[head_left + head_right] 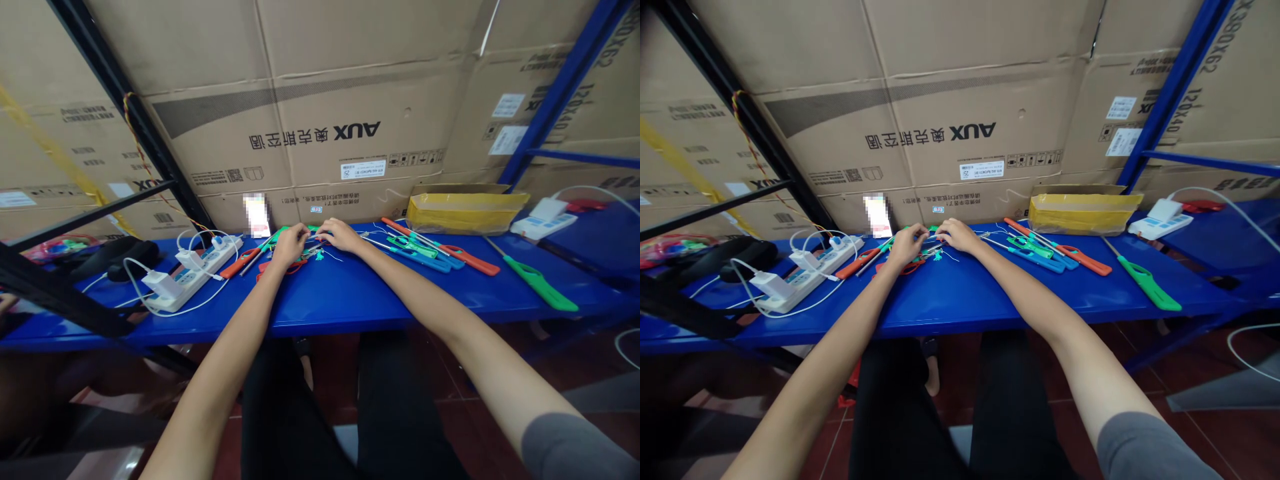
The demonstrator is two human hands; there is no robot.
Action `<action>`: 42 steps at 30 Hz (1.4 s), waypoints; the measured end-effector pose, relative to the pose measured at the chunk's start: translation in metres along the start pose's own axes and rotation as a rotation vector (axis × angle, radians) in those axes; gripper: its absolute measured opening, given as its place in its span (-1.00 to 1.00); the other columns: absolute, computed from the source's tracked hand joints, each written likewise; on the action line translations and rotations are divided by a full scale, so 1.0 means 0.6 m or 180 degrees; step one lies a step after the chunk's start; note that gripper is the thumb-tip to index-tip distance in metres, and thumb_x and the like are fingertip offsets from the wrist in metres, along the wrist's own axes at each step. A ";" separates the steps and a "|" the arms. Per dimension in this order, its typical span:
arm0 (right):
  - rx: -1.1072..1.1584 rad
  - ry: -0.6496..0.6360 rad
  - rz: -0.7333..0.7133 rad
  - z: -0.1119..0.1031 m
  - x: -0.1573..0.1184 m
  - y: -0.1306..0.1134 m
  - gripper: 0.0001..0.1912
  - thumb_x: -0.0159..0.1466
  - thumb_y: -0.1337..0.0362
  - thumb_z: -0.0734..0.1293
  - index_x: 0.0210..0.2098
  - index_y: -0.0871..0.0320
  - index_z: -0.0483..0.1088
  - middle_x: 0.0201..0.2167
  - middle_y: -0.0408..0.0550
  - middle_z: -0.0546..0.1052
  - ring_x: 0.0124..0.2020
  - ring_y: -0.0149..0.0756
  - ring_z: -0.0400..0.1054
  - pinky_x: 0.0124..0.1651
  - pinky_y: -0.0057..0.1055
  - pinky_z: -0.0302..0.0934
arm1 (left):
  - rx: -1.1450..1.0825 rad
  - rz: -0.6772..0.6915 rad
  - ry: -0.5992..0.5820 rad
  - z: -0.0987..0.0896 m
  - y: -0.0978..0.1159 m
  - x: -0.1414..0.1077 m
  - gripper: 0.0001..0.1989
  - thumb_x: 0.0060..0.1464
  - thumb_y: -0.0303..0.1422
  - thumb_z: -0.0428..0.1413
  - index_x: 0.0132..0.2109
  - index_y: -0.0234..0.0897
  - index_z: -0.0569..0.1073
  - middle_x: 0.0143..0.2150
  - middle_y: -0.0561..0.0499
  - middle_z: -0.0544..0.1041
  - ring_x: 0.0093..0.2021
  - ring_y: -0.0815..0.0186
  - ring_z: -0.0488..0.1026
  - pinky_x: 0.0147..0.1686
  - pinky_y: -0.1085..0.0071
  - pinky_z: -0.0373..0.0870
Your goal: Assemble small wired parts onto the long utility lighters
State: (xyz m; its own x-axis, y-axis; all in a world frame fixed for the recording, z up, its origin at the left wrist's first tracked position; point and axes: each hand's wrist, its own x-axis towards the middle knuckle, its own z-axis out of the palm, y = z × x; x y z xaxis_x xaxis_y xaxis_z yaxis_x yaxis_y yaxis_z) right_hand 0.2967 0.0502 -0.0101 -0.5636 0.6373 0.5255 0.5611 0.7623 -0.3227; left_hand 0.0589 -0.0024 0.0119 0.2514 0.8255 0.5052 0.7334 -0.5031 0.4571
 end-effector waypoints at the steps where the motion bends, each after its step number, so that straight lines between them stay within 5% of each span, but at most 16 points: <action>1: -0.0002 0.0033 0.0033 -0.004 0.000 0.005 -0.79 0.58 0.30 0.44 0.03 0.07 0.78 -0.02 0.09 0.74 0.09 -0.03 0.51 0.30 -0.13 0.36 | -0.0004 -0.0076 0.0082 -0.001 -0.003 0.000 -0.88 0.43 -0.43 0.20 -0.09 -0.17 0.64 -0.04 -0.12 0.80 0.01 0.03 0.72 0.08 0.24 0.55; 11: -0.0008 0.0193 0.0443 -0.035 -0.013 0.051 -0.81 0.50 0.38 0.50 -0.07 0.06 0.82 -0.04 0.08 0.80 0.04 -0.04 0.59 0.29 -0.12 0.39 | -0.0122 -0.0526 0.0142 -0.006 -0.026 0.001 -0.88 0.41 -0.44 0.24 -0.08 -0.19 0.70 -0.11 -0.11 0.81 -0.04 0.04 0.75 0.05 0.26 0.58; 23: -0.0010 0.0098 0.0579 -0.040 -0.012 0.041 -0.80 0.51 0.36 0.49 -0.06 0.04 0.83 -0.02 0.06 0.81 0.06 -0.05 0.63 0.30 -0.14 0.42 | 0.0071 -0.0540 0.0128 -0.009 -0.032 0.004 -0.80 0.42 -0.38 0.23 -0.02 -0.19 0.78 -0.06 -0.14 0.84 -0.02 0.02 0.76 0.10 0.23 0.63; 34: 0.0138 0.0090 0.0597 -0.014 -0.005 0.008 -0.87 0.46 0.36 0.56 -0.10 0.05 0.83 -0.02 0.02 0.84 0.07 -0.06 0.68 0.31 -0.14 0.44 | -0.0171 -0.0746 0.0216 -0.007 -0.038 0.004 -0.84 0.38 -0.39 0.27 -0.06 -0.23 0.79 -0.18 -0.10 0.82 -0.21 0.11 0.75 -0.01 0.26 0.65; 42: 0.0251 -0.0045 0.0739 -0.032 -0.009 0.014 -0.76 0.44 0.39 0.51 -0.02 0.04 0.84 0.02 0.02 0.84 0.07 -0.05 0.72 0.31 -0.14 0.49 | 0.0034 -0.0656 0.0208 -0.010 -0.032 0.004 -0.82 0.40 -0.39 0.26 -0.05 -0.22 0.80 -0.09 -0.14 0.84 -0.07 0.04 0.77 0.07 0.23 0.63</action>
State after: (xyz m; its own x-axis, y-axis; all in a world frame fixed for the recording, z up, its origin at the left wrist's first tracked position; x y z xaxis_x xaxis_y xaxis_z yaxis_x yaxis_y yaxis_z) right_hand 0.3163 0.0510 -0.0006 -0.4338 0.7976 0.4190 0.6279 0.6012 -0.4943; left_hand 0.0414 0.0077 0.0087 0.0542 0.8922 0.4484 0.7719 -0.3223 0.5480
